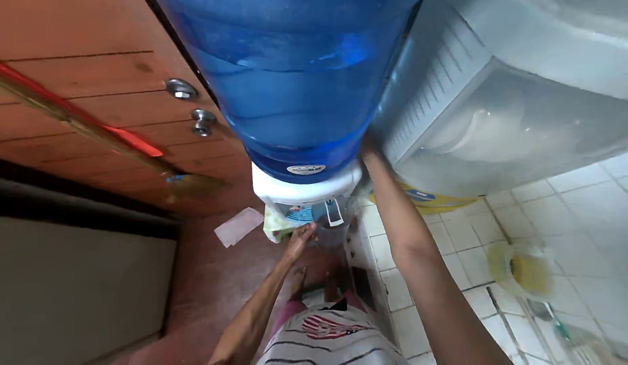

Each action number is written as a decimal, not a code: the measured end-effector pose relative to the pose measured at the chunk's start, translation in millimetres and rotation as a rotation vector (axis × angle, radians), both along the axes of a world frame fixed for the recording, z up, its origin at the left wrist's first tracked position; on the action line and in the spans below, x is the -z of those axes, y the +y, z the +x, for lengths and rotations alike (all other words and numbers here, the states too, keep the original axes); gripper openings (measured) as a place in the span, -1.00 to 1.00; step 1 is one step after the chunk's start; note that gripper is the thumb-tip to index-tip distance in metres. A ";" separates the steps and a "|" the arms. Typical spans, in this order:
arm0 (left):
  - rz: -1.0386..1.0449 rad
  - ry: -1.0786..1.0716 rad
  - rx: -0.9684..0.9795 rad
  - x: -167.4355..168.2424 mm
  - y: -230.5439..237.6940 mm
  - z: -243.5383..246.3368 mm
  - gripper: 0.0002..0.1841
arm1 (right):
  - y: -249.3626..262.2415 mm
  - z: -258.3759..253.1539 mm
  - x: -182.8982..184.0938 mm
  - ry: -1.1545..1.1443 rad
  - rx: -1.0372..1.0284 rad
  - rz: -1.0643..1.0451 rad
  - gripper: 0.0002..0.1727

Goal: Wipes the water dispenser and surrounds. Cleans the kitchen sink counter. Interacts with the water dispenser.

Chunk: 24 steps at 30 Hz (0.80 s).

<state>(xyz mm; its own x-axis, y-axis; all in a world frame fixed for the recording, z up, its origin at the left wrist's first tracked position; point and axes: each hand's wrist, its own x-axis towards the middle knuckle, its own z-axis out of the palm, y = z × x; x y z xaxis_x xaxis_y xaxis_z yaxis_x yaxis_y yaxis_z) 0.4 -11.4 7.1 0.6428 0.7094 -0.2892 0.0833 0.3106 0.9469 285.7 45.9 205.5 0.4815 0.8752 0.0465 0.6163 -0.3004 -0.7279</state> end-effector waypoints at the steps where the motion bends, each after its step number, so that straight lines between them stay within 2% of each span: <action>1: 0.004 0.000 -0.008 -1.1 -0.7 0.8 -0.66 | 3.2 2.5 3.1 0.047 -0.015 0.018 -0.27; 3: 0.009 -0.001 -0.013 -1.4 -3.7 0.8 -0.68 | 2.0 5.1 4.0 0.100 -0.065 -0.003 -0.30; 6: 0.015 -0.019 -0.005 0.2 -3.1 0.5 -0.67 | -8.5 5.3 -7.8 0.102 -0.120 -0.059 -0.23; 10: 0.006 -0.034 -0.001 1.5 -1.7 0.1 -0.68 | -29.4 3.7 16.2 -0.081 -0.194 0.050 -0.23; 12: 0.001 -0.031 0.003 1.7 -1.1 0.3 -0.67 | -56.7 -14.6 21.2 -0.193 -0.144 0.051 -0.28; 16: 0.004 -0.020 0.020 -0.5 -0.3 -0.4 -0.68 | -81.1 -66.3 25.3 -0.409 0.054 0.140 -0.74; 19: 0.001 -0.032 0.041 1.9 -0.3 -0.6 -0.68 | -82.9 -97.6 25.9 -0.432 0.135 0.075 -0.75; 24: -0.027 -0.041 0.046 1.5 1.5 0.1 -0.71 | -82.5 -150.8 26.0 -0.517 0.160 0.045 -0.71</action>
